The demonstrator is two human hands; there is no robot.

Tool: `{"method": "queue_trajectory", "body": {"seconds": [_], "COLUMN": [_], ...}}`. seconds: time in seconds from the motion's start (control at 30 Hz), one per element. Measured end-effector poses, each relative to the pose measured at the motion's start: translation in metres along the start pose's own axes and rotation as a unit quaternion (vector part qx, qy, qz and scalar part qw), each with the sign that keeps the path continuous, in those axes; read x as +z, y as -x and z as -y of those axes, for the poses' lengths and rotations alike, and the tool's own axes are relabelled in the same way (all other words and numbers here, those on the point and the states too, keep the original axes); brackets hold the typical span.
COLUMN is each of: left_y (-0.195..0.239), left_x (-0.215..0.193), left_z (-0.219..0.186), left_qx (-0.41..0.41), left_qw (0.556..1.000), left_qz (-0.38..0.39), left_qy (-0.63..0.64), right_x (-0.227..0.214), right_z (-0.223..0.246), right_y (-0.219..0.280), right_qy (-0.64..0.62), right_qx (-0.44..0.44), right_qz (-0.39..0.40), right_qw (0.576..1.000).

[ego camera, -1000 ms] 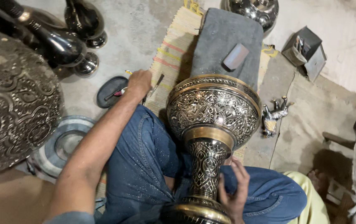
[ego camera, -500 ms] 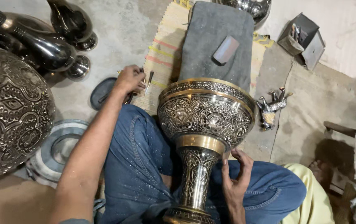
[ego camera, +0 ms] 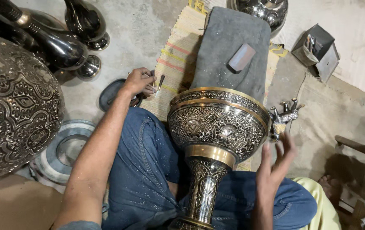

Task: The person sharpens a metal engraving tool on a stone, then uses a wooden mallet to strike the tool and create intricate patterns on a silver and brass vase.

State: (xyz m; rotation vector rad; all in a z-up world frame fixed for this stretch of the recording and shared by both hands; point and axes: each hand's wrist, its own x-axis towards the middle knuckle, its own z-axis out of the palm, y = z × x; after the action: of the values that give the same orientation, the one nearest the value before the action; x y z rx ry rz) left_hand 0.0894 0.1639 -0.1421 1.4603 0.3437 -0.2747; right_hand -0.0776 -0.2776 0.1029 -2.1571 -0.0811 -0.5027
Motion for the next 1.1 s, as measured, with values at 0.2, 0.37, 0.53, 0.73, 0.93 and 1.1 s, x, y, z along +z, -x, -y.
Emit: {"method": "queue_trajectory", "body": {"seconds": [0.2,0.37,0.53,0.73,0.93,1.1], "left_y": [0.006,0.016,0.043,0.087,0.106,0.082], "left_x": [0.006,0.007,0.020,0.078,0.154,0.184], "left_z": [-0.011,-0.016,-0.056,-0.133,-0.208,-0.236], "left_qx": [0.013,0.010,0.218,0.234,0.357,0.354], "left_qw": [1.000,0.997,0.932,0.961,0.926,0.909], "left_qz": [0.008,0.003,-0.155,-0.140,-0.039,-0.021], "left_qy": [-0.017,-0.073,-0.246,-0.048,-0.118,-0.219], "right_x": [0.024,0.034,0.027,0.018,0.056,0.102], "right_z": [-0.040,-0.080,-0.063,-0.019,-0.012,-0.030], "right_y": [-0.056,-0.060,-0.062,-0.108,-0.210,-0.248], "right_qy": [-0.057,-0.135,-0.091,0.048,0.112,0.140], "right_qx": [0.067,0.070,0.089,0.008,-0.186,-0.243], "right_qz": [0.054,0.006,0.009,0.096,0.232,0.251], "right_qw": [0.995,0.988,0.992,0.994,0.948,0.927]}}
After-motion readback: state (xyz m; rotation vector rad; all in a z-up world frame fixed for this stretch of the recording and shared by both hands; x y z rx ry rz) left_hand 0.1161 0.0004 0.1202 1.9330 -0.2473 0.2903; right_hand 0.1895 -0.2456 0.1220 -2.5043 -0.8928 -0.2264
